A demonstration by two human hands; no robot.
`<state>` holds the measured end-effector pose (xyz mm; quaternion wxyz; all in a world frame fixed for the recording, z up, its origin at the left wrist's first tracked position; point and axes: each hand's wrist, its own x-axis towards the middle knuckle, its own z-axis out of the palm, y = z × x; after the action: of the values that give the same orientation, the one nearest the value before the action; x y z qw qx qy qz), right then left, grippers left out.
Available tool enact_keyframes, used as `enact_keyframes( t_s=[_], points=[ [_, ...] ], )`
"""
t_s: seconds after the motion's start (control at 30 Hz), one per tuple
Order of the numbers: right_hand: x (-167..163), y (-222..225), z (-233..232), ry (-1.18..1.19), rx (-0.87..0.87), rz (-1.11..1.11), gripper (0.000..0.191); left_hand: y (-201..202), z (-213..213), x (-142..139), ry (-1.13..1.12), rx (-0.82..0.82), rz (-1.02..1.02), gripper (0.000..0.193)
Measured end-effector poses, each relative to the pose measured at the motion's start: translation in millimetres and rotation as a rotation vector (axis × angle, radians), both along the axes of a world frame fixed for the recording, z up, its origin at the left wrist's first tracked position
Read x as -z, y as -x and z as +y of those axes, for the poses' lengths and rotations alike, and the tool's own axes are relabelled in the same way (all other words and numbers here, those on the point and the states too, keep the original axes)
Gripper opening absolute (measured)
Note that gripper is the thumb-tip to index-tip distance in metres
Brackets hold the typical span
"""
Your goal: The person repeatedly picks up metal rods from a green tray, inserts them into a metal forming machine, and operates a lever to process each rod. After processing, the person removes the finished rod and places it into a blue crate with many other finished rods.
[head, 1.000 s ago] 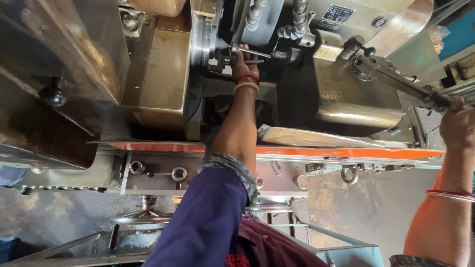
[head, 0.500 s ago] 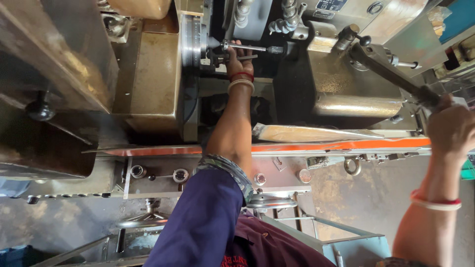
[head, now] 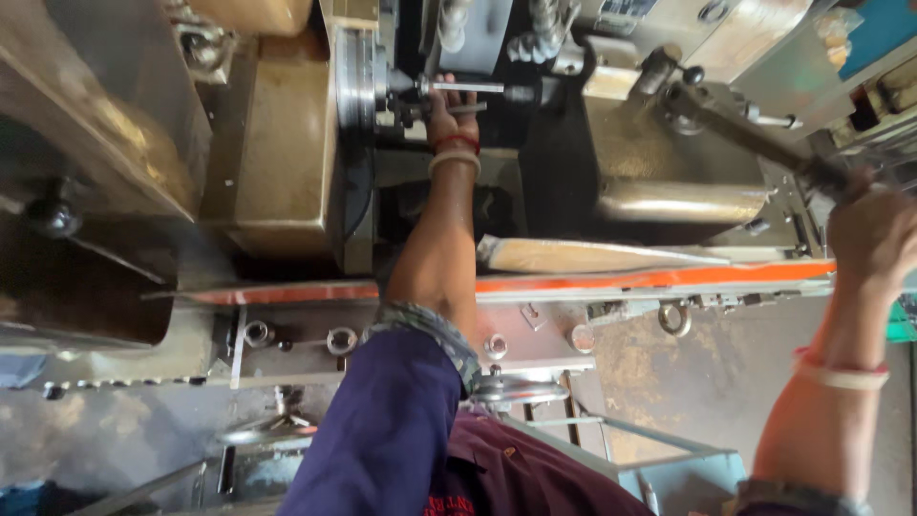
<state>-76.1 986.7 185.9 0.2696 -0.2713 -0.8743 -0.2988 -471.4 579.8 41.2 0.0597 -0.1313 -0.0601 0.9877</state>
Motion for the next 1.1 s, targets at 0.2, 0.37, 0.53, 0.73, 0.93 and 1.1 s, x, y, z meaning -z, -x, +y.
enact_keyframes(
  t_s=[0.2,0.37,0.53,0.73,0.93,1.1],
  points=[
    [5,-9,-25,-0.020,0.136,0.050,0.062,5,2,9,-0.004,0.011,0.037,0.029],
    [9,-17,-3,-0.084,-0.011,-0.004,0.051,7,4,16,0.000,0.022,0.043,0.033],
    [21,-23,10,-0.341,-0.103,0.001,0.044,13,6,18,-0.029,-0.002,0.039,0.034],
    [12,-28,11,0.069,-0.126,-0.068,0.040,12,5,16,0.012,0.000,0.050,0.034],
    [6,-27,15,-0.003,-0.189,-0.083,0.043,5,2,6,0.005,0.042,-0.046,0.035],
    [5,-25,14,-0.009,0.032,-0.090,0.045,5,3,7,-0.022,0.047,-0.058,0.037]
  ],
)
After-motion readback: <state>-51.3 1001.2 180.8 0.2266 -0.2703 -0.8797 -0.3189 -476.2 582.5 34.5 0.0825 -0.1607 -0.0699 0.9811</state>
